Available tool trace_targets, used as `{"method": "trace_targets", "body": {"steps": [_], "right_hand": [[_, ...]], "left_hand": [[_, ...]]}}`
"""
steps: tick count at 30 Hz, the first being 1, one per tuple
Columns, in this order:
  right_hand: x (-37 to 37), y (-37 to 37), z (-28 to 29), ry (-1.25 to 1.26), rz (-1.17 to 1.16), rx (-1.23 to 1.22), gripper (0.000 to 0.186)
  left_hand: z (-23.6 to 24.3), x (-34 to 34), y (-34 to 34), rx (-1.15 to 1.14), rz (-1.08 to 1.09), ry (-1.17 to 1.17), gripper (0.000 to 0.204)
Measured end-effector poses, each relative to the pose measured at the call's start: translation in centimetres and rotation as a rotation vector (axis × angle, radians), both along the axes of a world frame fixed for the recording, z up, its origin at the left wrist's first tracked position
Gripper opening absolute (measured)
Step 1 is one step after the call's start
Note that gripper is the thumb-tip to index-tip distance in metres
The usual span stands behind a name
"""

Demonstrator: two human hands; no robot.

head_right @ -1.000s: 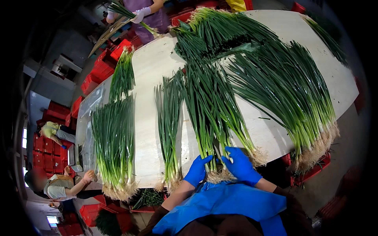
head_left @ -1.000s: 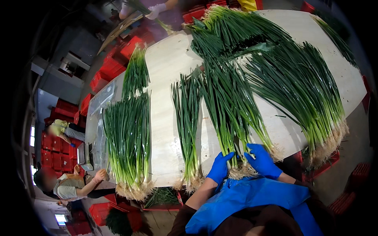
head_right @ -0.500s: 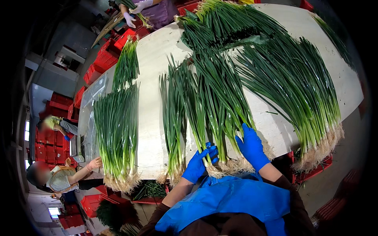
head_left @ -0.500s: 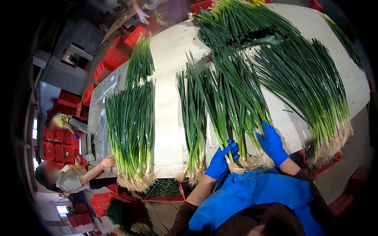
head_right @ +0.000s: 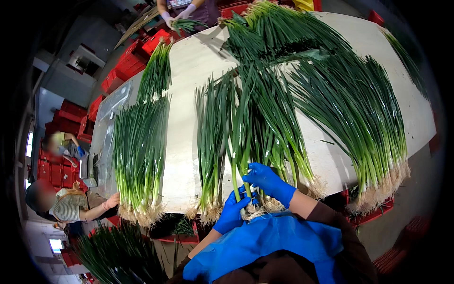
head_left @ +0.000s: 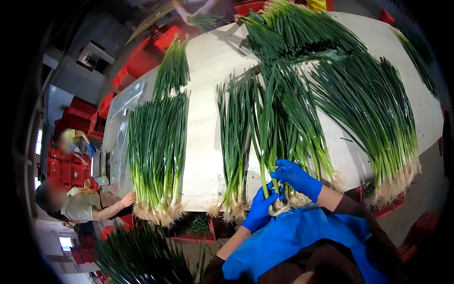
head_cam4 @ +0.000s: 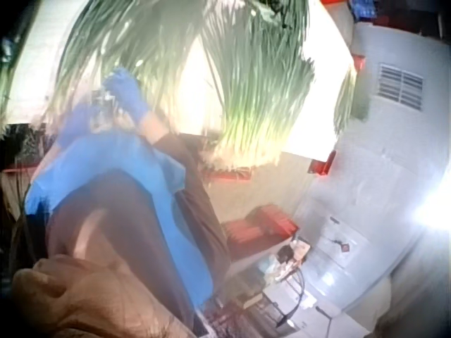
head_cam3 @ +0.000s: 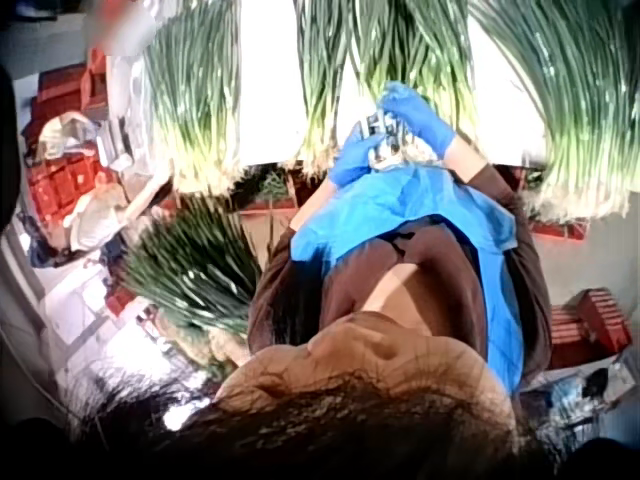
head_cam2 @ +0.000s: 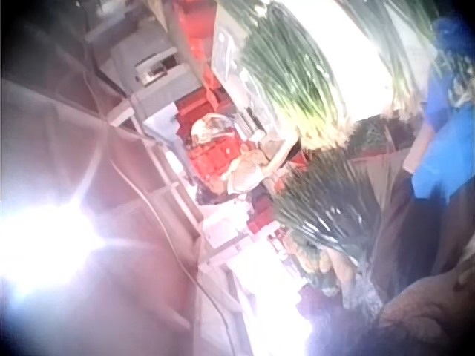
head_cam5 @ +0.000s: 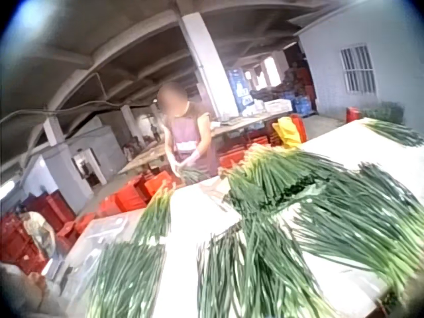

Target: The person trims the roots and lower stalks of green onions by hand, then places the trimmed bunches on a table. Other workers are also trimming green onions at the same table.

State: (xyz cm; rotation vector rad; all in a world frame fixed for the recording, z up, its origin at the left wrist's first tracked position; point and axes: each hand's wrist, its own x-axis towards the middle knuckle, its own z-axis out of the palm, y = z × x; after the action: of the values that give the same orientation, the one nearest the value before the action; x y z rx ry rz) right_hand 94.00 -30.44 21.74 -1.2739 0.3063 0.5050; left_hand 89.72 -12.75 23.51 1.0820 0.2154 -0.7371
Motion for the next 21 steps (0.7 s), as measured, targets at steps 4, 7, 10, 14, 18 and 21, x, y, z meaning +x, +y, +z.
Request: {"method": "trace_targets", "body": {"steps": [4,7,10,14,18,21], "right_hand": [[1.5,1.9,5.8,-0.221,0.049,-0.05,0.051],[3.3,2.5,2.3,0.117,-0.047,0.513,0.046],[4.1,2.7,-1.5,0.158,-0.031,0.717,0.038],[3.6,3.3,-3.2,0.226,-0.046,0.776,0.039],[3.6,3.6,-1.7,0.165,0.003,0.825,0.044],[3.9,3.8,-1.9,0.113,0.011,0.707,0.04]], "left_hand": [[1.3,0.6,1.6,-0.018,0.196,-0.022,0.037],[0.8,2.0,2.2,-0.136,0.216,0.047,0.036],[-3.8,1.8,2.4,-0.467,0.281,0.187,0.037],[-2.9,1.3,2.1,-0.347,0.313,0.302,0.034],[-0.9,2.0,2.5,-0.163,0.139,0.216,0.032],[0.6,3.0,3.8,0.068,0.02,0.058,0.038]]}}
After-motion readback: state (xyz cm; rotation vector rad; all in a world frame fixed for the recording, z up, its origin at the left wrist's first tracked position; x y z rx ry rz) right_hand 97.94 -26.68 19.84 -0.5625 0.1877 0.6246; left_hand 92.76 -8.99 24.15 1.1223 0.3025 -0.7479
